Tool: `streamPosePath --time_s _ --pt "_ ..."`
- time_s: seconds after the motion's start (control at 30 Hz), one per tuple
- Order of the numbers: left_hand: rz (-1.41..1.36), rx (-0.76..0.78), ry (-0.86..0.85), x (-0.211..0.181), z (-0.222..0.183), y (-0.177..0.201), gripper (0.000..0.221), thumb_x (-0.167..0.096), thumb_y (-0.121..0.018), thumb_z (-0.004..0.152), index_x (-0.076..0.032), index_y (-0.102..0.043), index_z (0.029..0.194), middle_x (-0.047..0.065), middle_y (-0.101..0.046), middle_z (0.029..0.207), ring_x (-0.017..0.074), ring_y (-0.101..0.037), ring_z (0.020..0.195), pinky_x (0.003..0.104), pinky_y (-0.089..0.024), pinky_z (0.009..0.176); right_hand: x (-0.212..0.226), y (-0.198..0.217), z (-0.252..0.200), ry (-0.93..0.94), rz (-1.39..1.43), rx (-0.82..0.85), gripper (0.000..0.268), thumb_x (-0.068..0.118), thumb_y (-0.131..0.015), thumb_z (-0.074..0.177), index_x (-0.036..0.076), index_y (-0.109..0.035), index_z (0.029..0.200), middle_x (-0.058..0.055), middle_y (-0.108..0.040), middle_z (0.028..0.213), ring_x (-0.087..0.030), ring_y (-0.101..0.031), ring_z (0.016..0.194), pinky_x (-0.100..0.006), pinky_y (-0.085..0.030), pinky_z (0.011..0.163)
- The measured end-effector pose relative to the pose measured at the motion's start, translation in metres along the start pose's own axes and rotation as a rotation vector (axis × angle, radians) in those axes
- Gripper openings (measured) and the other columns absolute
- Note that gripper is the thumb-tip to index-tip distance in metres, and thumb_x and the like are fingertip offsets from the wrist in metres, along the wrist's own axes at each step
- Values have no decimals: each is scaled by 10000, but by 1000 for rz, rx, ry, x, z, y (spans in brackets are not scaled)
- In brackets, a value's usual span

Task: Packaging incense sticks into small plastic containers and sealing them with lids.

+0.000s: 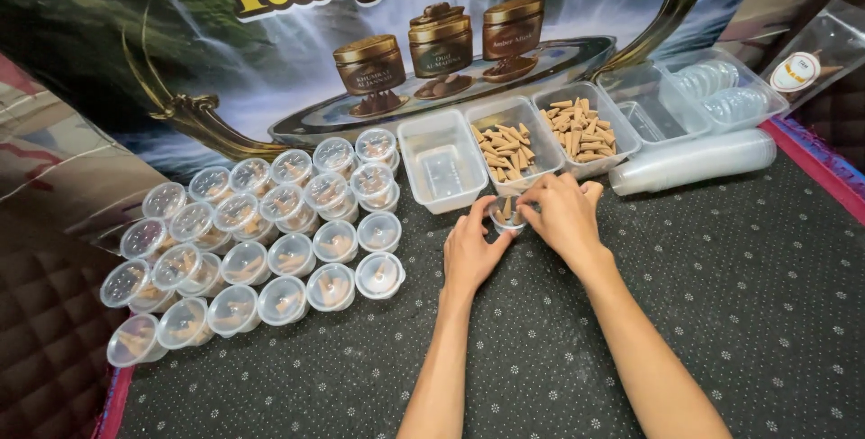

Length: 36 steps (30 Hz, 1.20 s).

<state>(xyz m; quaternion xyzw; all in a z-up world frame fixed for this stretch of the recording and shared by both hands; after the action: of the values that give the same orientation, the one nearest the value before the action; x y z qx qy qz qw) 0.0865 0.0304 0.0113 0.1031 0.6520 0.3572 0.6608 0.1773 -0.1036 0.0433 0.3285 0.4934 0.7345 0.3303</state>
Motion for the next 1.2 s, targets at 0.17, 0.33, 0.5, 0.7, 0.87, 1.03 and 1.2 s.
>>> streamPosePath --time_s 0.17,0.33,0.5,0.7,0.87,1.03,1.2 --pt "1 -1 -2 -1 0 1 619 -363 -762 833 -231 -517 1386 39 -707 1293 208 -644 992 406 -498 922 1 2 0 -6 4 -9 95 352 -726 856 315 -771 930 86 -680 957 -158 -584 1012 -465 -304 949" --pt "3 5 -1 -5 -2 3 617 -351 -763 838 -222 -515 1388 40 -707 1291 211 -639 990 400 -494 914 3 2 -1 -6 11 -21 87 346 -726 854 304 -769 918 80 -679 934 -158 -587 993 -468 -300 938" --pt "-8 9 0 -6 -2 4 619 -352 -765 837 -215 -513 1385 39 -707 1291 215 -638 994 404 -493 914 2 0 0 -2 6 -16 96 363 -724 856 304 -768 917 82 -679 918 -156 -591 985 -470 -308 931" --pt "-5 -2 -19 -4 -2 2 615 -338 -768 837 -211 -513 1382 27 -713 1279 212 -638 974 397 -496 905 3 2 0 3 13 -2 105 361 -714 867 304 -772 933 75 -685 920 -160 -596 992 -468 -304 931" --pt "-11 -1 -18 -4 -3 3 611 -338 -769 838 -212 -515 1379 23 -715 1275 214 -637 977 400 -496 908 4 8 0 8 13 -10 104 357 -709 876 305 -773 938 74 -693 926 -165 -604 994 -472 -313 936" --pt "-17 -14 -23 -1 -1 1 617 -347 -771 829 -219 -515 1376 20 -717 1267 209 -637 970 393 -495 903 -2 33 4 -5 36 -31 109 320 -695 893 301 -781 959 65 -725 942 -190 -633 1001 -470 -343 929" --pt "-9 -23 -17 1 -1 1 616 -360 -769 818 -227 -521 1366 22 -723 1254 210 -643 968 402 -497 903 -17 65 14 -56 58 -118 92 284 -707 942 280 -777 1002 72 -737 928 -201 -648 997 -474 -337 905"
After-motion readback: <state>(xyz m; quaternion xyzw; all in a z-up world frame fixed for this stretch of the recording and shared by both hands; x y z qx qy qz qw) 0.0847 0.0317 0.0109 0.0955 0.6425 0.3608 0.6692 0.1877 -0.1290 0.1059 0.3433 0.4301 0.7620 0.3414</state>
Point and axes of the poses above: each hand's wrist, its own z-axis towards the middle knuckle, its own y-axis out of the back of the hand, x = y × z, the point moved 9 cm from there along z, towards the middle knuckle
